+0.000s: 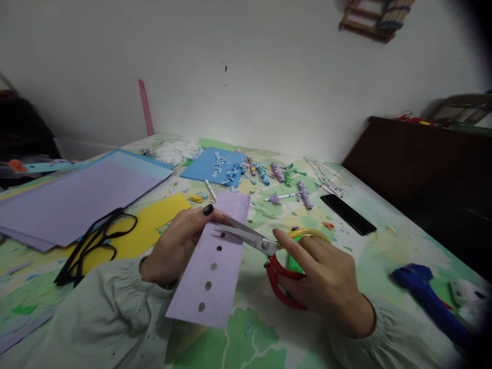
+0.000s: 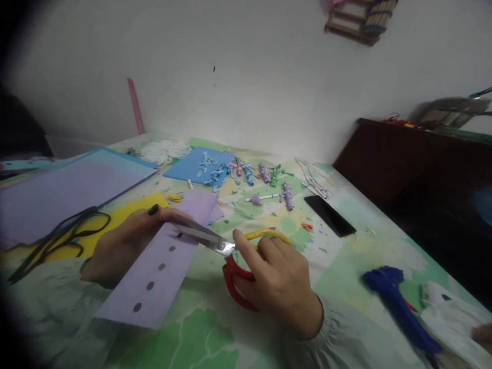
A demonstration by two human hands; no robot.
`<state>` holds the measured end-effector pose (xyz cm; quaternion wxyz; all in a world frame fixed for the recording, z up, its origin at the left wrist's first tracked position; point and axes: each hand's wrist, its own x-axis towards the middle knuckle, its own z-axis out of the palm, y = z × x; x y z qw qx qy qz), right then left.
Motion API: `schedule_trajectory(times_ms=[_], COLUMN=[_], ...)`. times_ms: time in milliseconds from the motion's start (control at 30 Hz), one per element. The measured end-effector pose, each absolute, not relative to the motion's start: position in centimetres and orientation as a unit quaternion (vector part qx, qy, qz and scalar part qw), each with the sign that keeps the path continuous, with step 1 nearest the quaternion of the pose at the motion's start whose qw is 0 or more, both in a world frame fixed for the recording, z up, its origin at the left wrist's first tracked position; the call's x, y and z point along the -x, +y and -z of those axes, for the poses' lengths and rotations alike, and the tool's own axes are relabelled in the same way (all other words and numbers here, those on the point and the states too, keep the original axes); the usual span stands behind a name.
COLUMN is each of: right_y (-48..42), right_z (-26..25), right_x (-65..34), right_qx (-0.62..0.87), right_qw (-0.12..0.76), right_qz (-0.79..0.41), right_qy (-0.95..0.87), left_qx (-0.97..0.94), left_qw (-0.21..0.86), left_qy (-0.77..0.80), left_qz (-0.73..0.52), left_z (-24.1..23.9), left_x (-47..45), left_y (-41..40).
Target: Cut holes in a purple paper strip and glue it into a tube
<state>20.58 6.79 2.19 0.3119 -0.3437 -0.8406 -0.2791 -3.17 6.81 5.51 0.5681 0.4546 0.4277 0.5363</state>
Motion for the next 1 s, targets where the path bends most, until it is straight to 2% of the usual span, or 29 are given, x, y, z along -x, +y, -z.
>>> schedule_trajectory(times_ms=[167,400,600,1000], right_y=[7.3,7.7,8.3,9.0], right_z=[-1.8,-3.9,-5.0,-4.7], right_x=[-21.1,-22.0,-22.7,-23.7], right_qx=[0.353,0.358,0.334,0.285], right_qw=[0.292,0.288,0.231,0.221], right_qz=[0.253,0.09,0.124,0.178], right_qy=[-0.852,-0.884,-0.905,-0.915], left_qx=[-0.492,-0.552,-0.591,-0.601], left_qw=[0.508,0.457,0.484,0.446], left_qy=[0.447,0.458,0.446,0.472], left_qz=[-0.548,-0.527,-0.466,-0.466], left_z=[-5.1,-4.8,-5.0,-4.7], left_x=[3.7,4.0,3.7,3.7], left_y=[7.2,7.5,7.3,7.1])
